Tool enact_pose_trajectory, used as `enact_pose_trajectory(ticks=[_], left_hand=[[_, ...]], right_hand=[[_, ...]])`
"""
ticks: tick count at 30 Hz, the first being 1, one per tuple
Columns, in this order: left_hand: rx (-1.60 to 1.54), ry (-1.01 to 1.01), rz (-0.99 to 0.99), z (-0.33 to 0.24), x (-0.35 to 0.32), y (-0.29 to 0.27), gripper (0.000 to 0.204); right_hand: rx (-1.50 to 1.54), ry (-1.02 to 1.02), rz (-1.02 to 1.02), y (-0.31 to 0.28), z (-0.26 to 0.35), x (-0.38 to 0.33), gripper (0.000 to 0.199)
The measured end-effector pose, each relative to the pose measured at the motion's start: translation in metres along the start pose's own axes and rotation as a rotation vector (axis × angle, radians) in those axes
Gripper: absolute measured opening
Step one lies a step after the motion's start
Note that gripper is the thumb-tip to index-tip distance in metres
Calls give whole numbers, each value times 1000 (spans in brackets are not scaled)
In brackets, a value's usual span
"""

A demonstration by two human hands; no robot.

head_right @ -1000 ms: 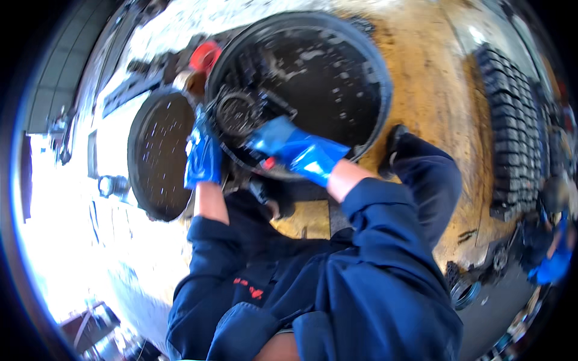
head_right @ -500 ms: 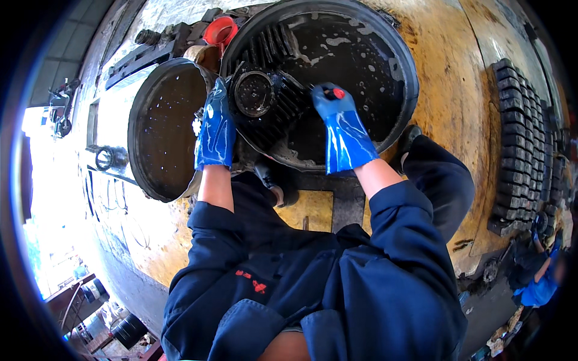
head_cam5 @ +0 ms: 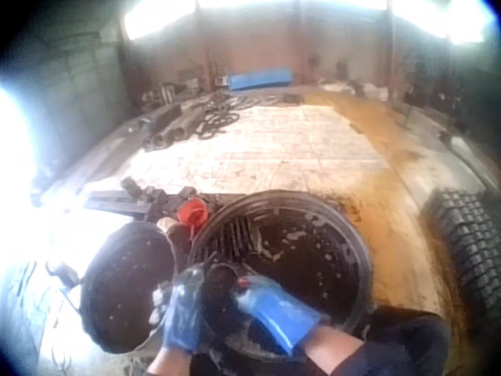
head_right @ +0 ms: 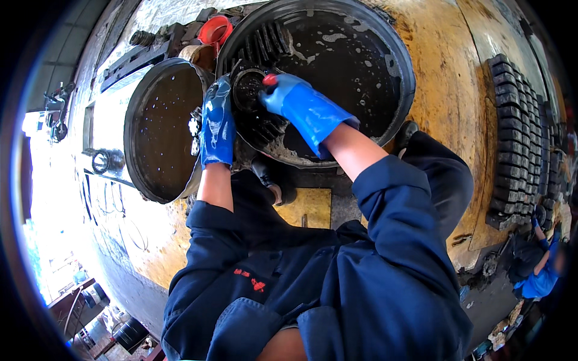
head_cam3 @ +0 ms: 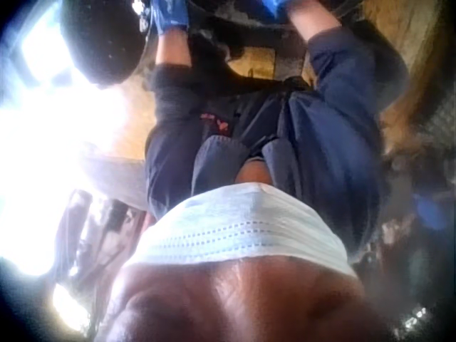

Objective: The person scrubs a cylindrical mechanical part with a brush while holding it over a large basin filled with dark liquid. The person repeatedly dips the part into the liquid and scrubs it from multiple angles to remove grime.

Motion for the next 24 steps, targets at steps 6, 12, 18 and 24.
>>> enact_pose_trajectory(ticks=[6,12,18,24], left_hand=[[-174,-227,86,-6,3,1,36],[-396,-349,42,-17,5,-6,44],[-367,-328,7,-2,5,-1,43],[-475,-355,43,14,10,10,41]], right_hand=[[-653,-312,-138,-17,16,-21,30],[-215,118,-538,-25,-119,-90,24],[-216,-147,-321,-17,-80,-75,26],[-646,-1020,-267,-6,45,-36,32]])
Point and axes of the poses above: each hand's wrist, its own x-axis towards the middle knuckle, its own y-axis out of the palm, z = x × y, the point moved 7 cm from there along x, towards the middle knuckle, and after that the axes turned 8 degrees about -y, right-handed, at the moved point
